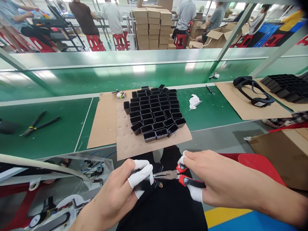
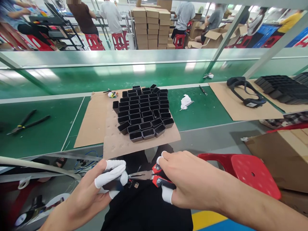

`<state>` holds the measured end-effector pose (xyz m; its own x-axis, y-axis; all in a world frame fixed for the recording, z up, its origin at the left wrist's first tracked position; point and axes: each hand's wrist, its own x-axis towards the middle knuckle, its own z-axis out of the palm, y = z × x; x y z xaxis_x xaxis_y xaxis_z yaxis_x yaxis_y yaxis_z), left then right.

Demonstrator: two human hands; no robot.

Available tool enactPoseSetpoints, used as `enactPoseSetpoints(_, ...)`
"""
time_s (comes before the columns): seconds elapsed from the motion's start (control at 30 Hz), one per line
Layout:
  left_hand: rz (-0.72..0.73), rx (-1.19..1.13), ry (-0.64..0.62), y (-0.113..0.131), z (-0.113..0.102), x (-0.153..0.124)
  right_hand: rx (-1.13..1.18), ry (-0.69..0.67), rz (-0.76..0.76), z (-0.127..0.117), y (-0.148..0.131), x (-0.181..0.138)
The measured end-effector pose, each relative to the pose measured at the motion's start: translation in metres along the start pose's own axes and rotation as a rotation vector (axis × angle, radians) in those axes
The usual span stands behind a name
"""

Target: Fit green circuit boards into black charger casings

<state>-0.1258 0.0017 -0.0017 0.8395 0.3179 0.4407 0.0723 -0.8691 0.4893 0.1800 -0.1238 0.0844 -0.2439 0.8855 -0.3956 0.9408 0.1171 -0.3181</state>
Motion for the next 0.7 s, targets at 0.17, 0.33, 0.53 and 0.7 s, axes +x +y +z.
enactPoseSetpoints(0.17,0.074,0.127,0.036,0.008,0.000,0.002,-0.171,0.173,-0.056,0.010,-0.004,0.001)
enactPoseSetpoints(0.33,0.193,0.231,0.087,0.015,-0.009,0.008,-0.421,0.313,-0.158,0.016,-0.007,-0.007)
enactPoseSetpoints(0.53,0.222,0.295,0.103,0.012,-0.008,0.012,-0.552,0.388,-0.166,0.018,-0.010,-0.006)
enactPoseSetpoints(0.7,0.174,0.306,0.114,0.009,-0.008,0.016,-0.523,0.425,-0.173,0.017,-0.005,0.000)
